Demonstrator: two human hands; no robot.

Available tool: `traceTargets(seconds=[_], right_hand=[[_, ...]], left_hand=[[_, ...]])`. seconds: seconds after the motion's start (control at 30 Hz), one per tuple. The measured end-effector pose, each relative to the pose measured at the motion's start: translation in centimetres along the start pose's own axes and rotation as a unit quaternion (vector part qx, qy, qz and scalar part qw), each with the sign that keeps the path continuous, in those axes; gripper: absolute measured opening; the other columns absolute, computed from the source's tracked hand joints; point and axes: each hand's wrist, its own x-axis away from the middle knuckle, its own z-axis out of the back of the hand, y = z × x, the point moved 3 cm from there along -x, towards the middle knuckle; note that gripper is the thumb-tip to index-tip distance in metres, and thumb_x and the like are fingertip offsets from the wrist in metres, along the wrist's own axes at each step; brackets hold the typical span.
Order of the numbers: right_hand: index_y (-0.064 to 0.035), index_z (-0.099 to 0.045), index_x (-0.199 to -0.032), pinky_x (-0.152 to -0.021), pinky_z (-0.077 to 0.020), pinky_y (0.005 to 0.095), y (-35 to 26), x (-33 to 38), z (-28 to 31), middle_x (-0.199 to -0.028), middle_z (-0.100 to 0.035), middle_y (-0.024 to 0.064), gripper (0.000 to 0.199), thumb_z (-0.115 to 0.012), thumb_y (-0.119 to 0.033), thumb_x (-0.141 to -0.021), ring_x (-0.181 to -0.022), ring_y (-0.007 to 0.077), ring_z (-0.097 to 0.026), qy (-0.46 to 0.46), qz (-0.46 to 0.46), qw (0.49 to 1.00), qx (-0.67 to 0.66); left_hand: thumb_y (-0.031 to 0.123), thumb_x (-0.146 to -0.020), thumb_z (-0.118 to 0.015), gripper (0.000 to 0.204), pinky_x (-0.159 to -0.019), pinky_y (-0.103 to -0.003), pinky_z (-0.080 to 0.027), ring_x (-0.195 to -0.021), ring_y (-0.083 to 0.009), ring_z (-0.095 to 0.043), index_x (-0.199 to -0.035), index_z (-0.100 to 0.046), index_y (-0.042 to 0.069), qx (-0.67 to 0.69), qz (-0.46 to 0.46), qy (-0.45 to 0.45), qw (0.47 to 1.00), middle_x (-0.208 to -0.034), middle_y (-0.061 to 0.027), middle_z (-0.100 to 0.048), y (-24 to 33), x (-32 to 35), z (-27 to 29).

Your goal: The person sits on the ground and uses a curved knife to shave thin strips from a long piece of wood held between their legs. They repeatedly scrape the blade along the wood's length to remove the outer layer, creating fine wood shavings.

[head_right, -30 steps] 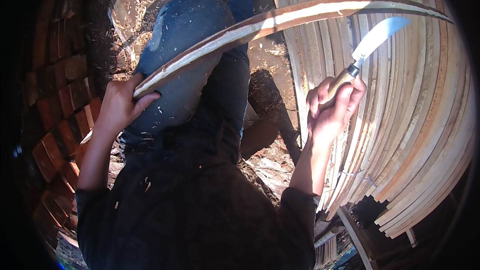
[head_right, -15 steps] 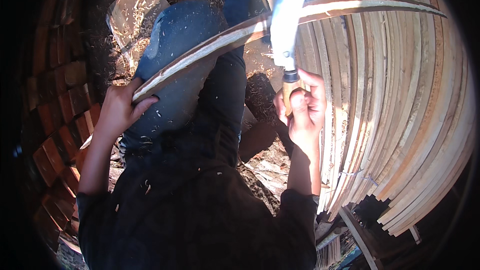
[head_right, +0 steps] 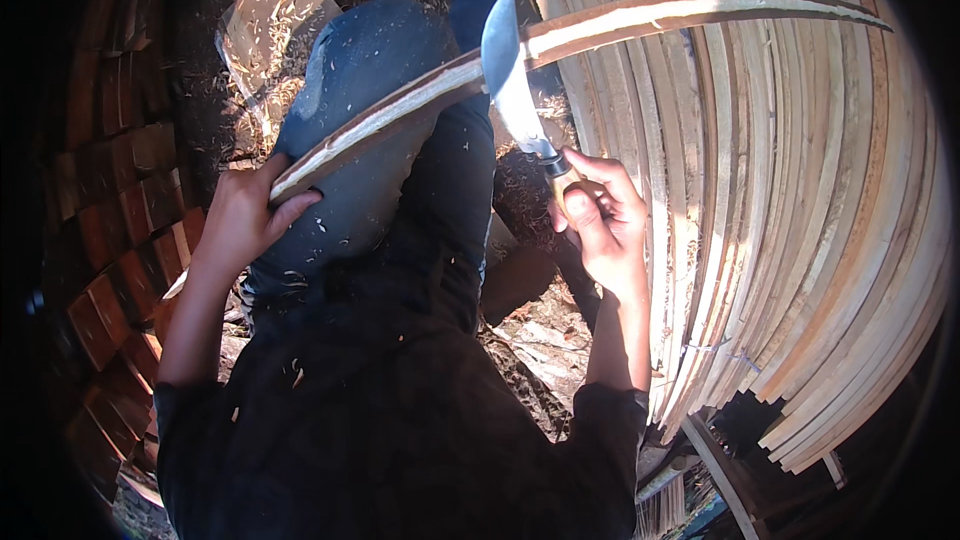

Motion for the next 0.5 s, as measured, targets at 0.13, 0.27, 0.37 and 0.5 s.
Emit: traceTargets(seconds=[0.13, 0.27, 0.37, 0.5], right_hand=[[-0.0135, -0.039, -0.126, -0.040, -0.0325, 0.0176, 0.7, -0.3, 0.4, -0.065, -0.049, 0.0038, 0.030, -0.047, -0.025, -0.099, -0.051, 0.0062, -0.045, 0.192, 0.067, 0.978, -0.049], [-0.0139, -0.041, -0.125, -0.042, -0.0344, 0.0189, 0.0, -0.1, 1.7, -0.065, -0.052, 0.0044, 0.032, -0.052, -0.026, -0.097, -0.053, 0.0065, -0.047, 0.110, 0.010, 0.994, -0.011], [-0.0148, -0.041, -0.127, -0.040, -0.0299, 0.0182, -0.3, -0.7, 0.9, -0.066, -0.049, 0.0062, 0.030, -0.045, -0.026, -0.100, -0.043, 0.0056, -0.035, 0.215, 0.081, 0.967, -0.109], [-0.0147, -0.038, -0.131, -0.046, -0.0352, 0.0205, 0.9, 0.1, -0.4, -0.068, -0.054, 0.0050, 0.037, -0.052, -0.021, -0.097, -0.054, 0.0063, -0.046, 0.025, -0.036, 0.999, -0.024]], left_hand=[[0.043, -0.081, -0.068, 0.041, -0.054, -0.042, -0.048, -0.055, -0.0348, -0.061, -0.083, -0.058, 0.003, 0.003, -0.004, 0.006, 1.000, -0.055, -0.0162, -0.056, 0.0, -0.5, -0.2], [0.041, -0.081, -0.068, 0.040, -0.054, -0.042, -0.048, -0.056, -0.0349, -0.061, -0.083, -0.058, 0.003, 0.012, -0.005, 0.001, 1.000, -0.055, -0.0166, -0.056, 0.1, -0.2, 0.0], [0.042, -0.081, -0.069, 0.040, -0.055, -0.042, -0.048, -0.057, -0.0350, -0.061, -0.084, -0.059, 0.003, 0.008, -0.009, -0.002, 1.000, -0.056, -0.0169, -0.057, -0.2, -0.5, 0.0], [0.041, -0.081, -0.069, 0.040, -0.054, -0.042, -0.048, -0.056, -0.0353, -0.061, -0.084, -0.059, 0.003, 0.005, -0.007, -0.002, 1.000, -0.057, -0.0172, -0.057, 0.1, -0.4, 0.0]])
